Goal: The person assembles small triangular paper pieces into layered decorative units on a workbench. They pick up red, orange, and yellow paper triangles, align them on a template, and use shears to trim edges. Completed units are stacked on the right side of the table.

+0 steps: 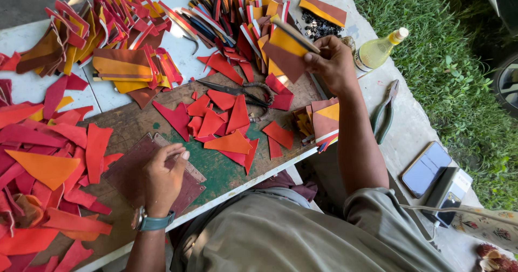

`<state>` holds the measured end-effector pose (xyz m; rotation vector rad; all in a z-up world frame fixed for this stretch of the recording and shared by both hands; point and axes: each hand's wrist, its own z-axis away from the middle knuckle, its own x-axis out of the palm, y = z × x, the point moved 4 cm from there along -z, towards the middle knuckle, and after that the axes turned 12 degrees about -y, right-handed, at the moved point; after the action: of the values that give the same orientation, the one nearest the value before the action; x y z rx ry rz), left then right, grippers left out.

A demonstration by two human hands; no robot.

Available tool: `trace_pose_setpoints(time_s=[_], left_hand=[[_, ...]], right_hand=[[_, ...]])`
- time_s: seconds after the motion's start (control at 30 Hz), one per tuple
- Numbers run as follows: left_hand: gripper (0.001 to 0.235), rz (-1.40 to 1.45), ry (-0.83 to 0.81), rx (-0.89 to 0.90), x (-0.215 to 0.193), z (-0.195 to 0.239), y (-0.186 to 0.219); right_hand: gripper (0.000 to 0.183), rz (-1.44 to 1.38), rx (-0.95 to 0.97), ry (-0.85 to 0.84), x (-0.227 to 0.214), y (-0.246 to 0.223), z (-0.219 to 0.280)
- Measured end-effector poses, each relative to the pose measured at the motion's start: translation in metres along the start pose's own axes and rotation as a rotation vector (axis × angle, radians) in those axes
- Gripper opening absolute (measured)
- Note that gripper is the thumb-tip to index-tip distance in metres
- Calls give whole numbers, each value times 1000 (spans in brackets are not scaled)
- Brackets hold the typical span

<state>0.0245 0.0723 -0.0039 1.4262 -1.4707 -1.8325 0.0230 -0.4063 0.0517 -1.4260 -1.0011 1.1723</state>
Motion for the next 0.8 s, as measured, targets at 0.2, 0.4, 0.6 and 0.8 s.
trace_pose_setpoints(time_s=[0.2,0.4,0.6,0.8], left_hand=[[41,472,-70,-26,12,-16,-13],[27,435,-94,-60,-34,12,-32],[20,109,76,-257,-83,84,-73],[19,61,201,-307,-94,108,-118]], right_hand=[[16,-96,62,-437,118,9,39],[22,-197,178,-743,248,27,53],[42,-231,142,-817,335,37,64],[31,69,133,-743,332,43,69]])
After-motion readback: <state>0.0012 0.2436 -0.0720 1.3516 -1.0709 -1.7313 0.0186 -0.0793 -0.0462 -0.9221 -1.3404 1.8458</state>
